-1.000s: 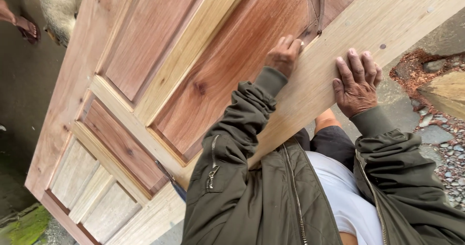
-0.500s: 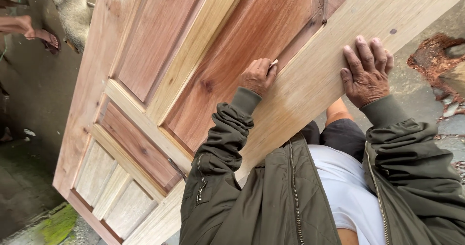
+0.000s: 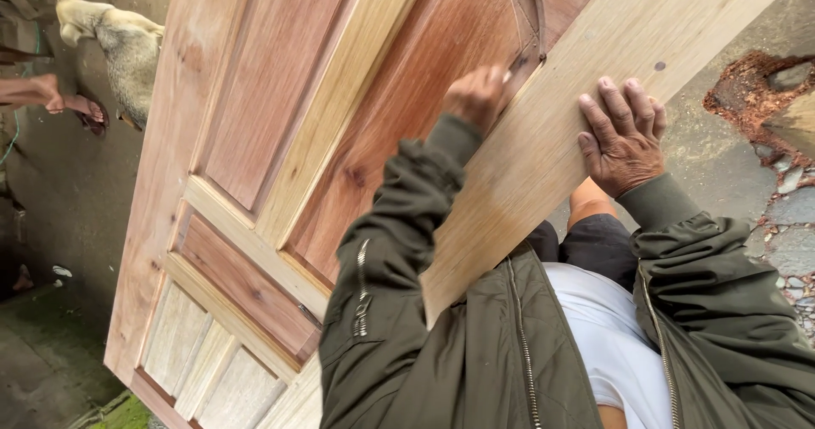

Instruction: Sand the panels and frame of a wooden door using sandpaper

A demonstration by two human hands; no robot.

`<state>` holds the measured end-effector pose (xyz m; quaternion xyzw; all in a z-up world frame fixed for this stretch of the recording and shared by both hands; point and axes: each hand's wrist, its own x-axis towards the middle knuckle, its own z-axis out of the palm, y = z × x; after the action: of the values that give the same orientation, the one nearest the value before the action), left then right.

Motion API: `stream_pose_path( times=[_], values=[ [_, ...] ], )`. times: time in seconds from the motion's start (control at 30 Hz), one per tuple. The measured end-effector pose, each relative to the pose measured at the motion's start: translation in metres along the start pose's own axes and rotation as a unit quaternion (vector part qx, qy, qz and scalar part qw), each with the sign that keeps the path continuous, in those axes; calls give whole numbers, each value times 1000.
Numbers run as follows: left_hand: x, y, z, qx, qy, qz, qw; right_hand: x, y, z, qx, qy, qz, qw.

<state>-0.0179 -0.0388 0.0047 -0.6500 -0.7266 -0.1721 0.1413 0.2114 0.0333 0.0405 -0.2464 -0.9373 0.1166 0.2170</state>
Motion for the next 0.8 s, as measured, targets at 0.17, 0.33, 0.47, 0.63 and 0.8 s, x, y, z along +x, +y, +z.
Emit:
stream_pose_path(
  times=[0.17, 0.33, 0.47, 0.63, 0.8],
  values=[
    [2, -1, 2, 40, -69, 11, 997, -2, 1, 1, -11, -4, -1, 1000],
    [-61, -9, -59, -2, -89, -13, 996, -2, 1, 2, 17, 9, -8, 1000],
    [-52, -11, -40, 21, -71, 23, 997, -6, 2, 6, -34, 6, 10, 999],
    [19, -4, 7, 0, -93, 40, 995, -3, 2, 4, -11, -5, 14, 1000],
    [-32, -10, -33, -28, -116, 13, 993, -2, 1, 3, 17, 5, 8, 1000]
  ],
)
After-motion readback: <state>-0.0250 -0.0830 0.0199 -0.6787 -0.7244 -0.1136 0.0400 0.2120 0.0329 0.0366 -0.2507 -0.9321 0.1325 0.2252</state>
